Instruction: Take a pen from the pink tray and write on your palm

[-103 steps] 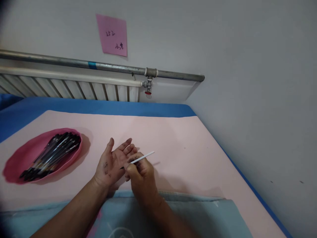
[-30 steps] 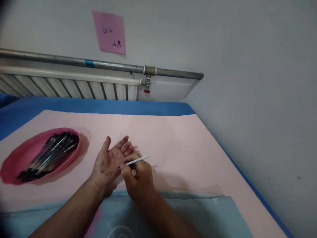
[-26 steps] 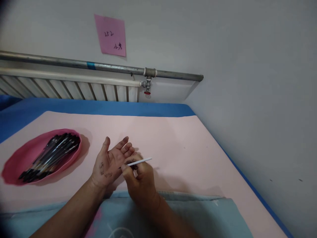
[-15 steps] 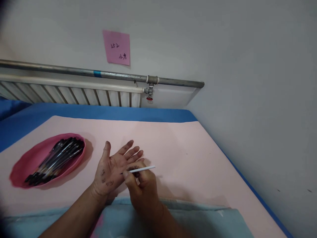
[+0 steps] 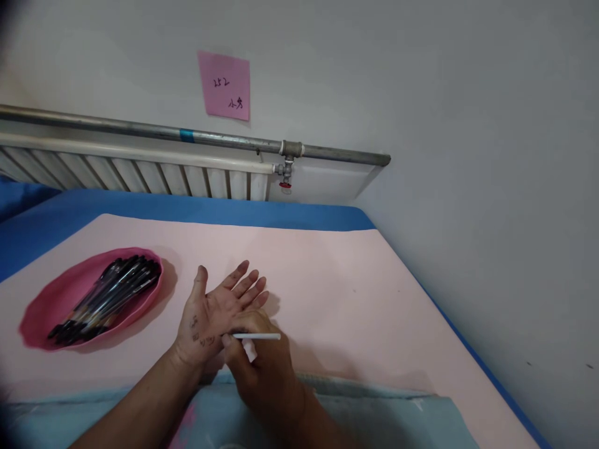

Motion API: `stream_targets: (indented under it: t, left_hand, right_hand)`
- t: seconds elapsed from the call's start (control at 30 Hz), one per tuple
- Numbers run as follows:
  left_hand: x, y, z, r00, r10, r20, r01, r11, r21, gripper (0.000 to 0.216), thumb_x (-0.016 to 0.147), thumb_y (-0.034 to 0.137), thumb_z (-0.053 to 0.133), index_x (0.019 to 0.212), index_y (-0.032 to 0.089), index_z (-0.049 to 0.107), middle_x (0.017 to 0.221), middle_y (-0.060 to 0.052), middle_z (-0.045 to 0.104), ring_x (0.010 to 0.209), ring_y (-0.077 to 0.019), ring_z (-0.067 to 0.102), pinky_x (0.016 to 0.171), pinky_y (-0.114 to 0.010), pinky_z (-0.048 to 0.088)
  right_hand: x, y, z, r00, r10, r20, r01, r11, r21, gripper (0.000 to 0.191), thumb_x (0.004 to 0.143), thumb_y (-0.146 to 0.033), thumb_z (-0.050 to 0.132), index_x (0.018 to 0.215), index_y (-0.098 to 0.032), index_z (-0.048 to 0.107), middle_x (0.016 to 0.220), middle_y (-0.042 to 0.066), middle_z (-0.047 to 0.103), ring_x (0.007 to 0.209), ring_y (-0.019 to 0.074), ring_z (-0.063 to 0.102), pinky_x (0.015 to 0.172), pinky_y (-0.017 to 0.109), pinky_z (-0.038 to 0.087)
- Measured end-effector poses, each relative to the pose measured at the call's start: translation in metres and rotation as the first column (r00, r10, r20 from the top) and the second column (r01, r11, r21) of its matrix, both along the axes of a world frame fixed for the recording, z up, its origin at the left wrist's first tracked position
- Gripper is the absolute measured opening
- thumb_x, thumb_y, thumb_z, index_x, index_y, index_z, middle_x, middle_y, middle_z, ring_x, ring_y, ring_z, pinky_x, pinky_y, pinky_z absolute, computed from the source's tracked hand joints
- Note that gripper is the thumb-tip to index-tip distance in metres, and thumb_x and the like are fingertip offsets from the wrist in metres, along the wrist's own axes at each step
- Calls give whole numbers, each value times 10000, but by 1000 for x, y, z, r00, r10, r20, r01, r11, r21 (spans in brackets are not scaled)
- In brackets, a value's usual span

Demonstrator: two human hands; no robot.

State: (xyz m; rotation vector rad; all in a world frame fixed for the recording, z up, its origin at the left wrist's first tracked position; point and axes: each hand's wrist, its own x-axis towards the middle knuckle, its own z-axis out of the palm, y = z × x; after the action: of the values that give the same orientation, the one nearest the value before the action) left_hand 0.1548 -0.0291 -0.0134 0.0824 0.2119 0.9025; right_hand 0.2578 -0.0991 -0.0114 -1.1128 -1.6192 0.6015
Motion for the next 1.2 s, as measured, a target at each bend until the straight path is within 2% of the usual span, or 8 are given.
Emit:
stream_targets:
  t: [0.37,0.53,0.9,1.2]
  left_hand:
    - [0,-1,-1,1000,-14,-9,14,1000,14,634,779,596,397,1139,92,528,1019,-161,603,1022,-284,543,950,-455,348]
    - [0,-1,-2,1000,-16,-20,16,1000,22,625,783,597,386,1129,99,534,1014,-160,604,1010,-280,549,937,-454,360]
    - [0,-1,-4,999,-24,-35,25,999,20,631,779,598,393,1128,93,538,1001,-160,606,1005,-280,552,941,-455,358]
    - [0,-1,-2,998,-9,-56,10,1000,8,608,780,598,391,1103,110,555,995,-152,614,990,-275,563,913,-453,387]
  right_hand:
    - [-3,2,-2,998,11,55,-7,998,-65,114,799,-158,474,828,-195,578,815,39,626,794,158,573,747,288,448]
    - [-3,2,-5,994,25,104,-20,999,-42,106,789,-170,475,800,-191,579,779,40,609,772,168,554,759,317,438]
    - [-4,2,-2,995,-10,101,19,995,-93,114,768,-139,466,766,-192,568,756,31,607,738,153,559,712,281,441]
    - [-2,2,-6,990,29,137,-23,999,-46,101,746,-145,481,739,-194,569,721,27,597,752,172,541,742,321,428]
